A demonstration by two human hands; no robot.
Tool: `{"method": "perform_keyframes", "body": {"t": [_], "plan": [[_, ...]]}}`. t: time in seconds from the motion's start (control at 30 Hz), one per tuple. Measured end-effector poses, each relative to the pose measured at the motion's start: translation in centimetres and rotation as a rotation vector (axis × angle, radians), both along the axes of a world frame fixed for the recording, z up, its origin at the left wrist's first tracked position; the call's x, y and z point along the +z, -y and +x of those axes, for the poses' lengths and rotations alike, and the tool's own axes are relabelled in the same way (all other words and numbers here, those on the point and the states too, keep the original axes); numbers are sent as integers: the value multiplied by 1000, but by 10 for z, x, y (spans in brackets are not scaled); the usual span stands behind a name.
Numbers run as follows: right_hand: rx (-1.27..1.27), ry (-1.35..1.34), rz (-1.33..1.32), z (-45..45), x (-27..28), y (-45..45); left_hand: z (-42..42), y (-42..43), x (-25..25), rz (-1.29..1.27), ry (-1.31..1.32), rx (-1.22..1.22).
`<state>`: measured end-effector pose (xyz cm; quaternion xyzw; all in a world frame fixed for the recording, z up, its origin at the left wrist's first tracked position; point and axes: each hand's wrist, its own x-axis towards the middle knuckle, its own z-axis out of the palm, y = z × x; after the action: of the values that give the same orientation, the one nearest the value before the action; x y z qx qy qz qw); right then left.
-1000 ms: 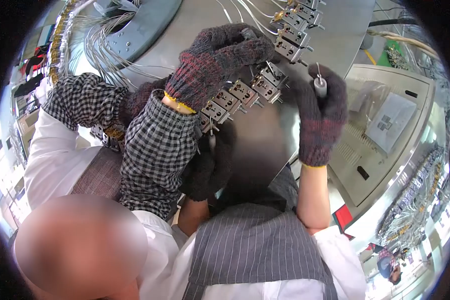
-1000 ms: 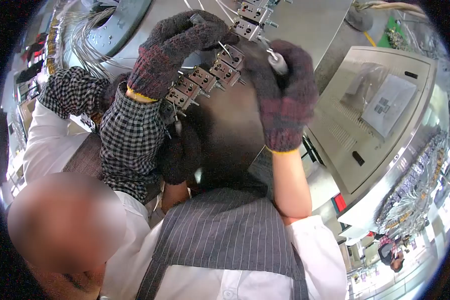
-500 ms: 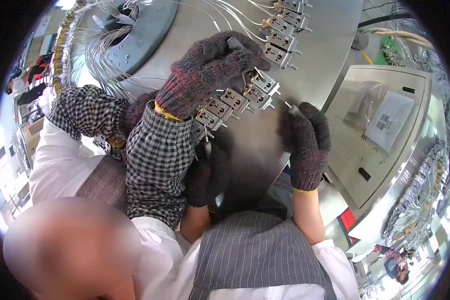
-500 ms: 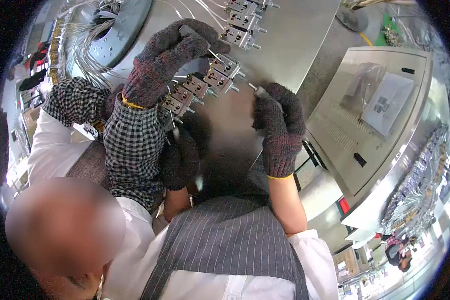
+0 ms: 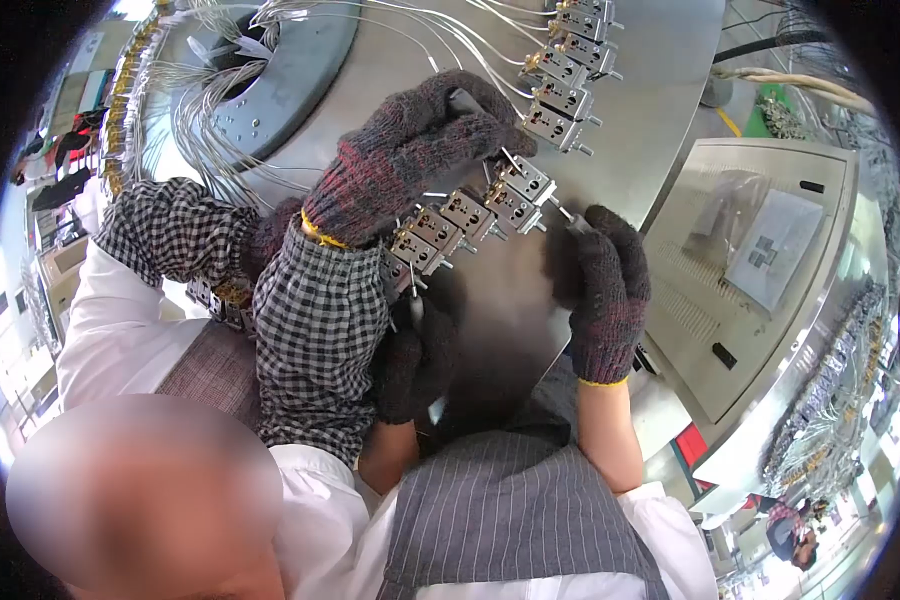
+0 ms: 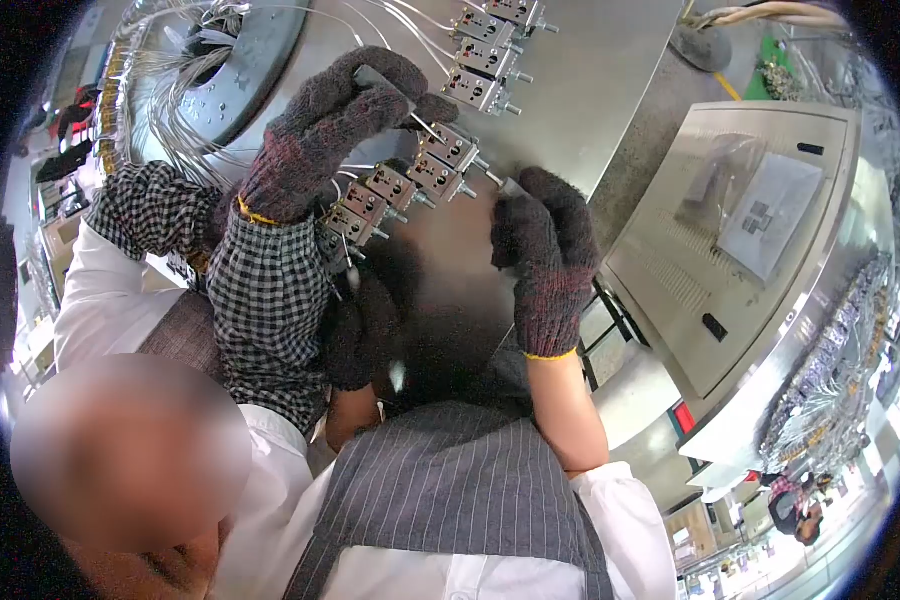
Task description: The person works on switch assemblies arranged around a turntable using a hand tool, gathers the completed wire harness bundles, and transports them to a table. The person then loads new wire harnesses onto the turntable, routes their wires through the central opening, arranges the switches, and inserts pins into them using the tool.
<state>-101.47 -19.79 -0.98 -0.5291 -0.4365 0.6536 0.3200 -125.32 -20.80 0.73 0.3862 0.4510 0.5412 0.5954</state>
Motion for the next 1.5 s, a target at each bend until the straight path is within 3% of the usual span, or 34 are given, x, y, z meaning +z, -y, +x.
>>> {"method": "perform_keyframes", "body": {"t": [0.57, 0.63, 0.77, 0.83, 0.87, 0.9, 1.03, 1.37, 1.5], "plan": [[-32, -35, -72, 1, 3, -4, -2, 0, 2, 44, -30, -31], [-59, 120, 61, 1, 12, -7, -1, 0, 2, 50, -11, -23], [-237, 50, 191, -2, 12, -11, -2, 0, 5, 120, -75, -10], [4, 121, 408, -14, 33, -26, -6, -2, -3, 125, -161, -30], [5, 118, 406, -22, 39, -32, -8, -4, -8, 138, -244, -50], [97, 138, 575, -31, 42, -39, -8, -4, -8, 150, -285, -57], [217, 142, 894, -57, 53, -56, -6, -4, -3, 117, -250, -39], [191, 81, 678, -72, 59, -49, -5, -4, -1, 60, -157, -18], [223, 191, 847, -69, 62, -52, -4, -4, 0, 54, -112, -19]]}}
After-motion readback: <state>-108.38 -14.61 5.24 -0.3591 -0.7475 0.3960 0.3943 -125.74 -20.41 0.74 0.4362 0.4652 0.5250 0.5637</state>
